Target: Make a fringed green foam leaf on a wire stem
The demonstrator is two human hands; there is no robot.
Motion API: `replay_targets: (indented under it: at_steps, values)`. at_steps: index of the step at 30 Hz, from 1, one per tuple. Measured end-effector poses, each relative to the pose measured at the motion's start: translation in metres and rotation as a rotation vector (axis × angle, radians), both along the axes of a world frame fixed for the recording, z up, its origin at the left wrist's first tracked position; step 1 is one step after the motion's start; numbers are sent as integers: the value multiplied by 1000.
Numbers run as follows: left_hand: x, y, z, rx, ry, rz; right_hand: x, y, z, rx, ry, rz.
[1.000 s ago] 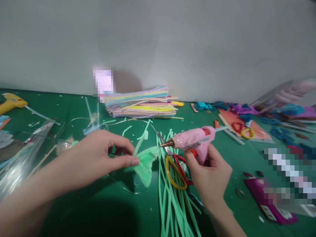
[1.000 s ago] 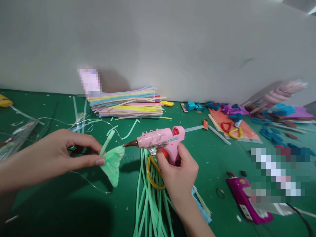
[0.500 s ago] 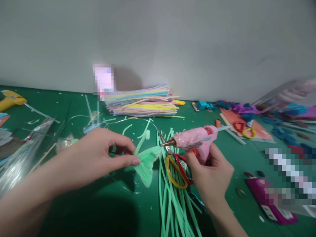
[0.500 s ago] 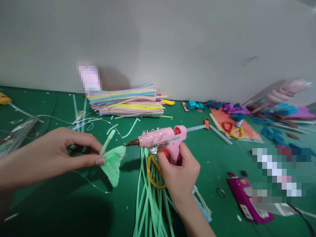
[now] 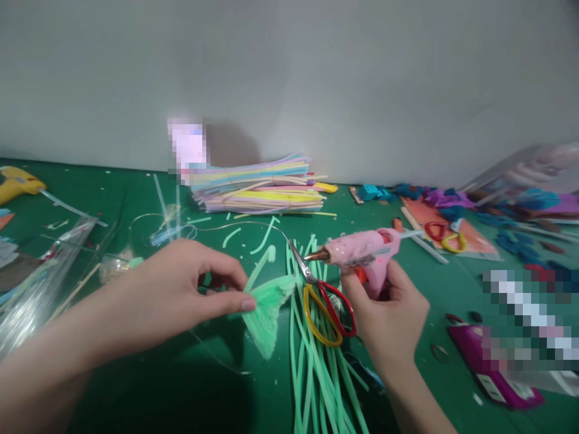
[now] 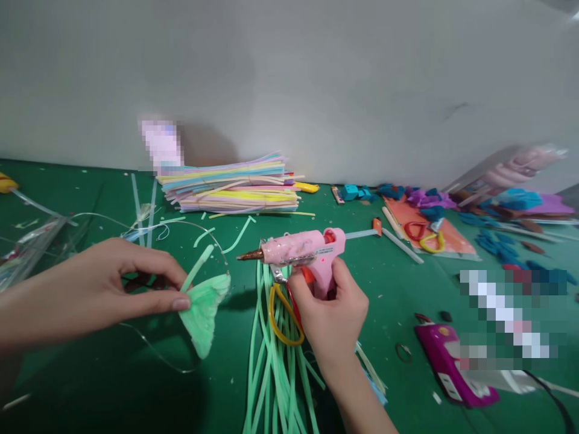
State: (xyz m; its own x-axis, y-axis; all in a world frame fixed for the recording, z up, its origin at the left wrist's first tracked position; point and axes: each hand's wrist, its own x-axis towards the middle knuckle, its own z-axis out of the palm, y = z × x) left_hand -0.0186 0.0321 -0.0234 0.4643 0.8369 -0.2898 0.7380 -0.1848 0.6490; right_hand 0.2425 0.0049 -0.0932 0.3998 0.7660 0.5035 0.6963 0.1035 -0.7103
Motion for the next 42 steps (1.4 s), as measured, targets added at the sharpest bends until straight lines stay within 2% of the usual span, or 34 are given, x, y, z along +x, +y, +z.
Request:
replay_targets:
  at_steps: [13, 23, 33, 42]
  values:
    - [3, 0, 3, -42, 14, 20, -2, -1, 0, 8, -41, 49]
    - [4, 1, 3, -59, 9, 6, -4, -1, 4, -24, 7, -4]
    - [1, 2, 2, -45, 9, -1, -1, -2, -2, -19, -49, 47]
    - [1, 2, -3, -50, 16, -20, -3, 0, 2, -25, -18, -6]
